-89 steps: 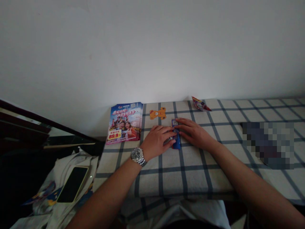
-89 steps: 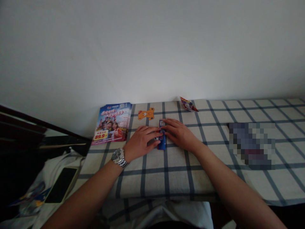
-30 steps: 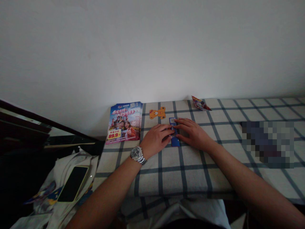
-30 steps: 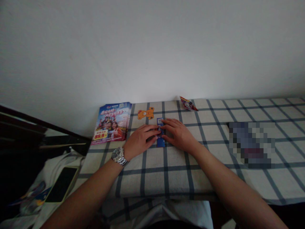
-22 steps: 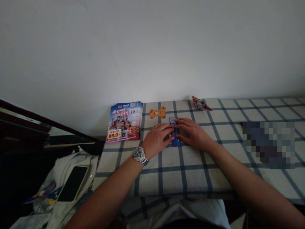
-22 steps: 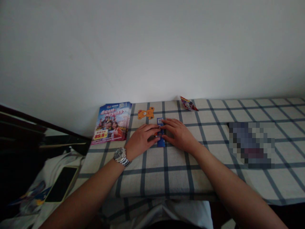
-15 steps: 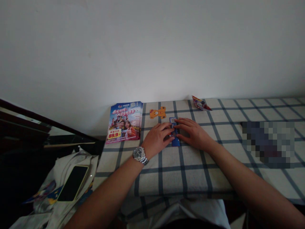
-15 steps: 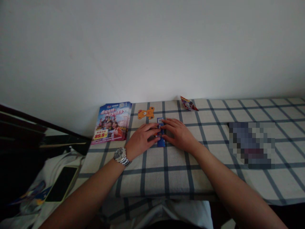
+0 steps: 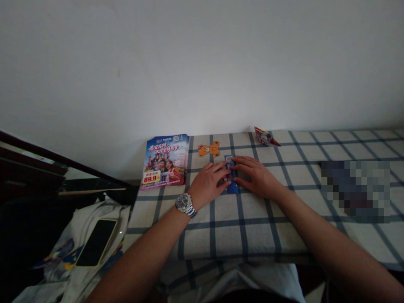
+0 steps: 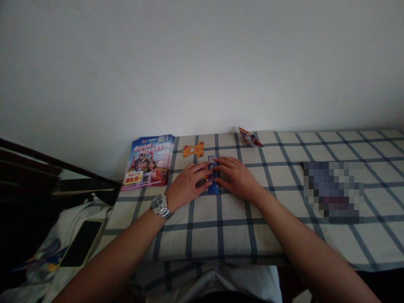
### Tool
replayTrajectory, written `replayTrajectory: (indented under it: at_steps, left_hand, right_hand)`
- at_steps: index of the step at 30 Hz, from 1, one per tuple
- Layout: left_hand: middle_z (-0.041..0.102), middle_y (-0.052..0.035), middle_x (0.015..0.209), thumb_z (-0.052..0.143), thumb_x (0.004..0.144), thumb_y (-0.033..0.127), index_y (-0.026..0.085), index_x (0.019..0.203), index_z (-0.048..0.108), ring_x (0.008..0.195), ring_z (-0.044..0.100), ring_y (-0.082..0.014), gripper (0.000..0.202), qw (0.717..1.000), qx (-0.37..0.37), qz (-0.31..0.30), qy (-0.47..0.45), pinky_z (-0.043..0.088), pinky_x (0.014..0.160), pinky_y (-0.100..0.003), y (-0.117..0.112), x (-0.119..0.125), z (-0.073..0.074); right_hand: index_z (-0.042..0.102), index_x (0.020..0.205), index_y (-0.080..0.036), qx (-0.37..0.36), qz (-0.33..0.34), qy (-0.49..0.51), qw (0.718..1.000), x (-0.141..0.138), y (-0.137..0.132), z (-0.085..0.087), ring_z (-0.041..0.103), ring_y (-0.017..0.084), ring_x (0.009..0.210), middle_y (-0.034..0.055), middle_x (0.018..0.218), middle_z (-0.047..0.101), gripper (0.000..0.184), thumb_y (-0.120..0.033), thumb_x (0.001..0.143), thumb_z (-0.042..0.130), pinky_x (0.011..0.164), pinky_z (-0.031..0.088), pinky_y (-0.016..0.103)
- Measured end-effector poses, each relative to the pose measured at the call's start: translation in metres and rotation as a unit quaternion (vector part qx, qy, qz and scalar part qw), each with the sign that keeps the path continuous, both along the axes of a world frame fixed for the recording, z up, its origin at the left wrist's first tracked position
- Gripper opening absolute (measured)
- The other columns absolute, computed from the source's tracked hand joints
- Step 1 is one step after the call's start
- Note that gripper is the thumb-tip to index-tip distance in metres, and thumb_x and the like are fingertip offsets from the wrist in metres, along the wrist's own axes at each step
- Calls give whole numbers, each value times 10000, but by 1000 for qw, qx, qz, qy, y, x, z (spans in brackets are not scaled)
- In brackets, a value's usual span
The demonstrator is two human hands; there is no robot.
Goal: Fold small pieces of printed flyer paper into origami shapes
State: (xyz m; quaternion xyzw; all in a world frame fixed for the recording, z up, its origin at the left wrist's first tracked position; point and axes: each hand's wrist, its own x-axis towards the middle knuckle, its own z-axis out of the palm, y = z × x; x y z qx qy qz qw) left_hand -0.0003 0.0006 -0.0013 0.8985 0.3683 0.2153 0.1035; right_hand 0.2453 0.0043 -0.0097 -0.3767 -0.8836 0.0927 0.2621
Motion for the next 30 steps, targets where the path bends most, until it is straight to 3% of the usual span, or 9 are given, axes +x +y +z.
replayTrajectory:
  at_steps: [11,30]
  left_hand:
    - [618,-52,1450,671,981,336,242,1270,685,1287,536,-274,304,1000,5,17,-5,449,1123,-490,-1,1,2]
    - [598,-73,1476,663,985,339,220,1274,691,1262,560,-267,313,1000,-3,11,0,470,1119,-479,0,0,2]
  right_hand:
    - [657,1296,-256,0,-2,1,1000,0,1,-2,543,318,1402,96,1499,603,353,-336,955,694,1164,465,558]
    - [663,1264,-252,-1,1,3,1000,-1,0,1,553,313,1389,100,1495,603,320,-326,953,695,1156,474,552]
